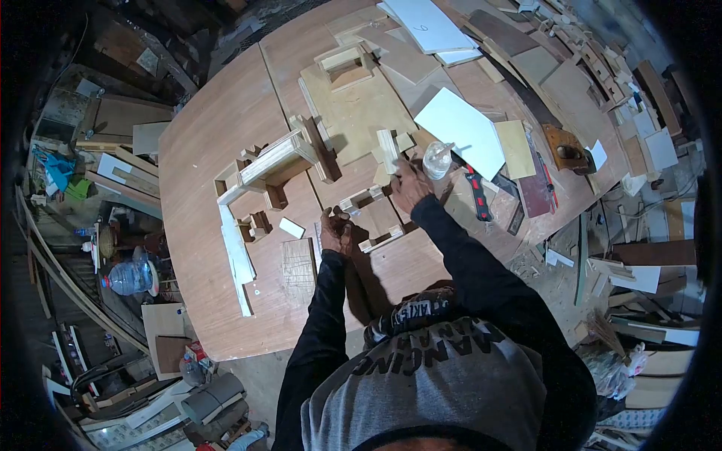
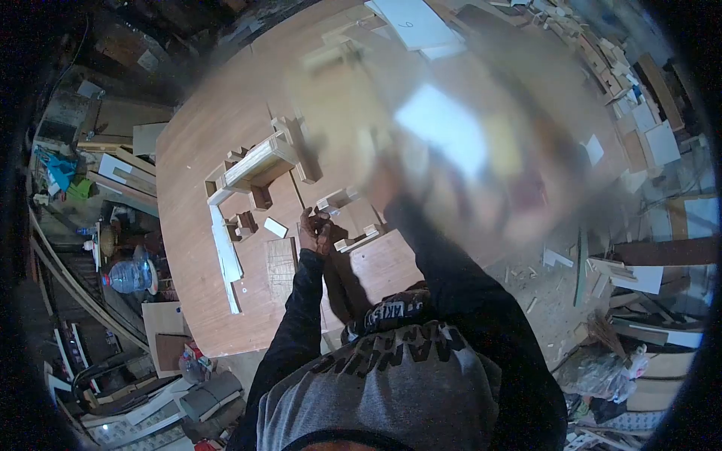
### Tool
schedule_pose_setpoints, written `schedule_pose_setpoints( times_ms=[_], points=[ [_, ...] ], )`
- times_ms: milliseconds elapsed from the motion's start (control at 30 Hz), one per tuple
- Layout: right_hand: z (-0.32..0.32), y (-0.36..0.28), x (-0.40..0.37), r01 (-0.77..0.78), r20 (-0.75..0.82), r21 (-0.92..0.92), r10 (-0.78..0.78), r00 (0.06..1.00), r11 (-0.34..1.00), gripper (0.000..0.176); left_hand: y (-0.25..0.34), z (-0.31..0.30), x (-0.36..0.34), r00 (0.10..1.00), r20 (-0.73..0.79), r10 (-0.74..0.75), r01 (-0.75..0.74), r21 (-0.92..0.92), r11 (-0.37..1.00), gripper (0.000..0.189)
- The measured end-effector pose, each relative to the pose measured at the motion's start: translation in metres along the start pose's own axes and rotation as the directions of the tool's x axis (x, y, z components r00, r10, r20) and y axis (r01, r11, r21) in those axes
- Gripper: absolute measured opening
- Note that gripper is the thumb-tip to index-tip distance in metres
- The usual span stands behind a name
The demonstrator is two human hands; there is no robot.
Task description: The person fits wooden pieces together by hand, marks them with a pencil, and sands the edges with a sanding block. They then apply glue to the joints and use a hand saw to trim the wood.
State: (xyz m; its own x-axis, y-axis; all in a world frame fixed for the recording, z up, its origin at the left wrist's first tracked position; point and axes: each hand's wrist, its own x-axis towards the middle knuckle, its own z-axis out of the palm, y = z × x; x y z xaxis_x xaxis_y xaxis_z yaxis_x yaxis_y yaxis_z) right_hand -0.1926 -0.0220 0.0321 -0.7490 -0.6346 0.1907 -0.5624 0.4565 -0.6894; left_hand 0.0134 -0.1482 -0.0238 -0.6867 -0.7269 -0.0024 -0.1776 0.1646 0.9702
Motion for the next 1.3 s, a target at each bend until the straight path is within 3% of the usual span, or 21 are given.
schedule_pose_setpoints(
  times_ms=[100, 200, 267, 333, 433, 467, 500, 533, 667, 867, 967, 1067, 1200, 1300],
  points=[
    [-0.016, -0.025, 0.027, 0.141, 0.066, -0.283, -0.128, 0.99, 0.949, 0.042, 0.006, 0.0, -0.001, 1.0, -0.007, -0.013, 0.013, -0.002, 1.0, 0.061],
    [-0.013, -0.027, 0.048, 0.194, 0.275, -0.394, -0.086, 0.958, 0.898, 0.057, 0.005, 0.003, -0.002, 0.999, -0.013, -0.049, 0.048, -0.078, 0.996, 0.06],
    [0.012, -0.012, 0.055, 0.101, 0.183, -0.541, 0.0, 0.983, 0.835, 0.071, 0.007, 0.004, -0.001, 0.999, -0.021, -0.041, 0.04, -0.053, 0.998, 0.052],
    [0.014, -0.013, 0.06, 0.064, 0.278, -0.575, 0.121, 0.953, 0.816, 0.079, 0.0, 0.005, 0.0, 0.999, -0.035, -0.025, 0.021, -0.088, 0.996, 0.051],
    [0.019, -0.009, 0.067, 0.15, 0.194, -0.539, -0.05, 0.98, 0.829, 0.07, -0.005, 0.008, 0.0, 0.998, -0.05, -0.034, 0.025, -0.166, 0.986, 0.049],
    [0.007, -0.022, 0.074, -0.022, 0.257, -0.511, 0.177, 0.95, 0.86, 0.064, -0.004, 0.007, 0.0, 0.997, -0.051, -0.056, 0.044, -0.21, 0.977, 0.049],
    [-0.006, -0.037, 0.079, -0.197, 0.321, -0.494, 0.389, 0.864, 0.847, 0.058, -0.005, 0.006, 0.001, 0.997, -0.057, -0.057, 0.044, -0.212, 0.976, 0.049],
    [0.002, -0.027, 0.083, -0.191, 0.324, -0.497, 0.386, 0.864, 0.846, 0.058, -0.005, 0.005, 0.001, 0.997, -0.056, -0.061, 0.05, -0.168, 0.985, 0.048],
    [0.034, 0.027, 0.106, -0.149, 0.082, -0.49, 0.216, 0.973, 0.859, 0.05, -0.012, 0.005, 0.003, 0.998, -0.047, -0.049, 0.044, -0.096, 0.994, 0.047],
    [0.044, 0.041, 0.111, 0.275, 0.216, -0.699, -0.172, 0.961, 0.66, 0.042, -0.003, 0.004, 0.002, 0.998, -0.052, -0.023, 0.023, 0.007, 1.0, 0.047],
    [0.018, -0.001, 0.104, 0.356, 0.452, -0.595, -0.065, 0.89, 0.721, 0.027, -0.008, 0.004, 0.002, 0.997, -0.061, -0.036, 0.036, 0.002, 0.999, 0.048],
    [0.013, -0.006, 0.097, 0.319, 0.402, -0.562, -0.085, 0.912, 0.763, 0.022, -0.013, 0.006, 0.003, 0.999, -0.051, -0.018, 0.013, -0.08, 0.997, 0.048],
    [0.015, -0.003, 0.1, 0.397, 0.472, -0.585, -0.101, 0.876, 0.707, 0.021, -0.004, 0.005, 0.0, 0.999, -0.044, -0.021, 0.02, -0.018, 1.0, 0.047],
    [0.013, -0.004, 0.099, 0.39, 0.438, -0.579, -0.13, 0.89, 0.716, 0.02, 0.001, 0.008, 0.0, 0.995, -0.058, -0.075, 0.067, -0.126, 0.99, 0.046]
  ],
)
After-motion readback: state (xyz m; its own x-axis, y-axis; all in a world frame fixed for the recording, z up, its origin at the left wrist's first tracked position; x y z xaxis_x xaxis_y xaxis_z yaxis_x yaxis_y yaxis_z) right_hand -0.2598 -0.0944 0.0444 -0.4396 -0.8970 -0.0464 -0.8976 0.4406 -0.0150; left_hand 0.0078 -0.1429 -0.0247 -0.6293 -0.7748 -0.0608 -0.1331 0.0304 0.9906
